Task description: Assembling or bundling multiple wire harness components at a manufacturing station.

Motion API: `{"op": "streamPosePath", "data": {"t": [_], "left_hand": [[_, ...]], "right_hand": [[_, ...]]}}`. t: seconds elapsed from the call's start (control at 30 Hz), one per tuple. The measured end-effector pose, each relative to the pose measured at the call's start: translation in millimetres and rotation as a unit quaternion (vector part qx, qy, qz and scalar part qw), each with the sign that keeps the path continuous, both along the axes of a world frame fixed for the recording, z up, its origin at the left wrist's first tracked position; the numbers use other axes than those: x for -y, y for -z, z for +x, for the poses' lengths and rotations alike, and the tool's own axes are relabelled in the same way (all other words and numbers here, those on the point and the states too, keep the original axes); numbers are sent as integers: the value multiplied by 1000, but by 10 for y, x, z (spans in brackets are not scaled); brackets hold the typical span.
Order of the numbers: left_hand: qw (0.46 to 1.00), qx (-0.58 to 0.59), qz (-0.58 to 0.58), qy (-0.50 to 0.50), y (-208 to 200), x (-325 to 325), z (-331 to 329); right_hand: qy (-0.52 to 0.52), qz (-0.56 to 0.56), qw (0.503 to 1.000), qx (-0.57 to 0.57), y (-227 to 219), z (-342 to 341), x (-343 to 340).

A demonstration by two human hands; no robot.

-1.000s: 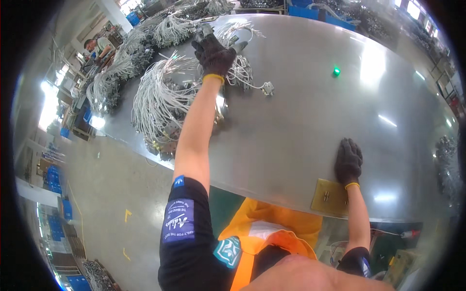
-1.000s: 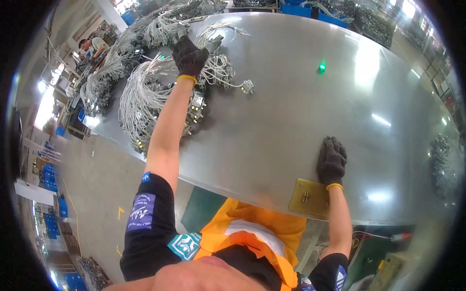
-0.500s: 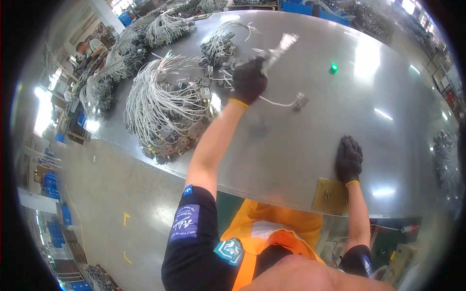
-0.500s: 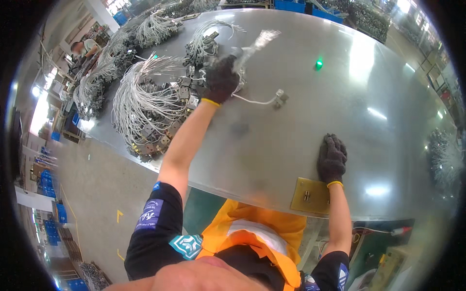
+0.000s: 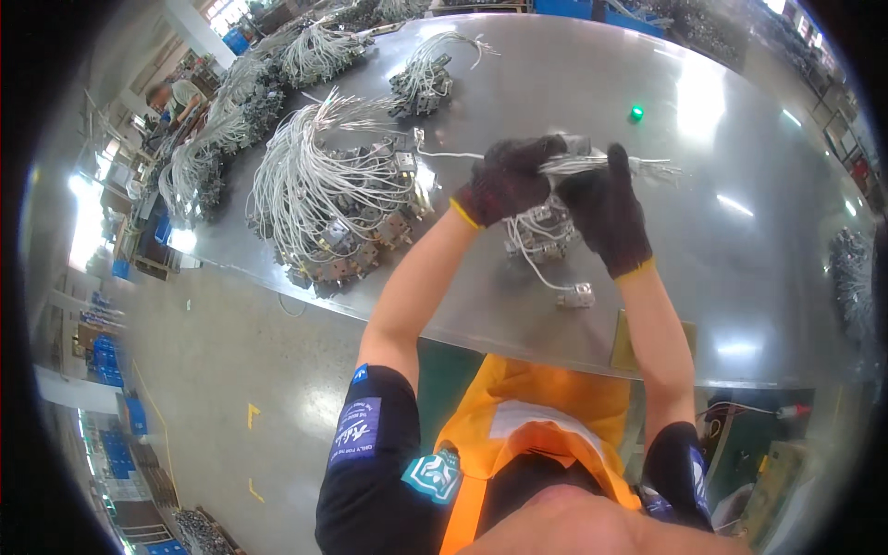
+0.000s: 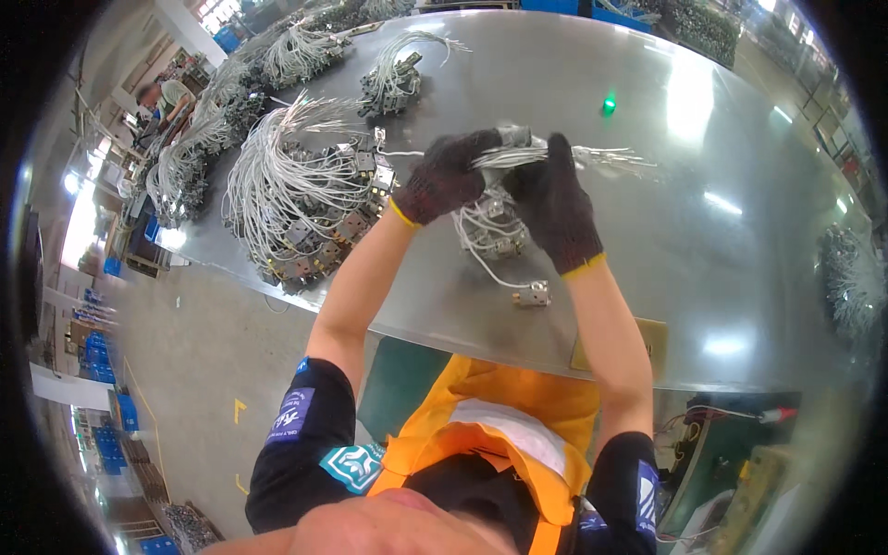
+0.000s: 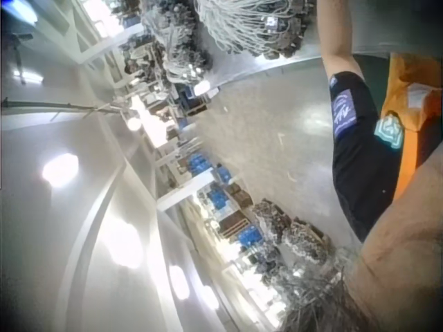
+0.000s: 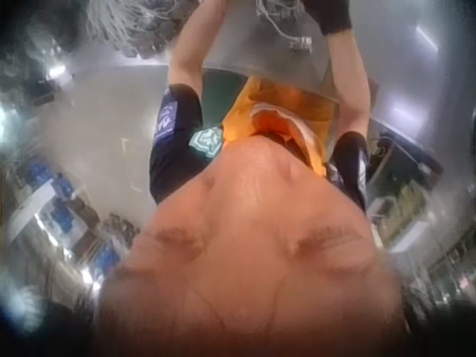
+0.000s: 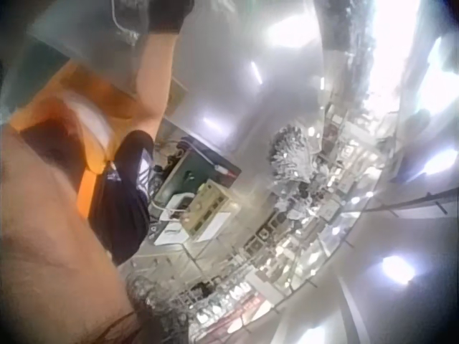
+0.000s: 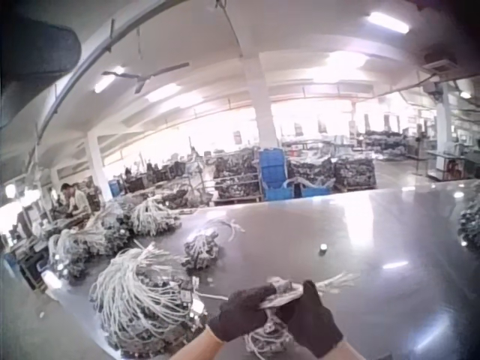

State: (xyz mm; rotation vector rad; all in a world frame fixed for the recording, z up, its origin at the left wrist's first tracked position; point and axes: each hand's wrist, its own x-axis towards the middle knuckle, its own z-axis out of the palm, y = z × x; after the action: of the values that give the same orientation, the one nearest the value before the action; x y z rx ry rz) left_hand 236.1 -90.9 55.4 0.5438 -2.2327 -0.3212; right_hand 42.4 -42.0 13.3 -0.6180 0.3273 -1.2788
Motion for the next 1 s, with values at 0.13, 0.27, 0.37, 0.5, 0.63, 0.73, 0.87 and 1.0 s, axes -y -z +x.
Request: {"op": "streamPosePath", "data": {"t": [0.13,0.27,0.37,0.5,0.63,0.73,0.87,1.0], "left_hand": [[966,-195,168,19,204,105,423],[944,-185,272,-27,313,391,636],[979,-140,-9,-148,421,431,828],[903,-155,318,-246,444,0,1040],[980,-105,94,-139,439,-152,817],[989,1,-24,-143,655,-233,580],[994,-12,8,-112,442,-904,117],[980,-165,-62,-94,584,-822,-231]], "right_hand": [[260,-216,832,-439,-215,671,201],[123,-103,983,-91,-66,822,597],[148,-85,979,-108,-90,861,584],[128,17,992,-12,-239,510,466],[123,46,986,100,-240,240,484],[238,115,960,91,-675,502,133],[238,112,965,-22,-754,484,-257],[78,8,997,11,-434,257,-235]]}}
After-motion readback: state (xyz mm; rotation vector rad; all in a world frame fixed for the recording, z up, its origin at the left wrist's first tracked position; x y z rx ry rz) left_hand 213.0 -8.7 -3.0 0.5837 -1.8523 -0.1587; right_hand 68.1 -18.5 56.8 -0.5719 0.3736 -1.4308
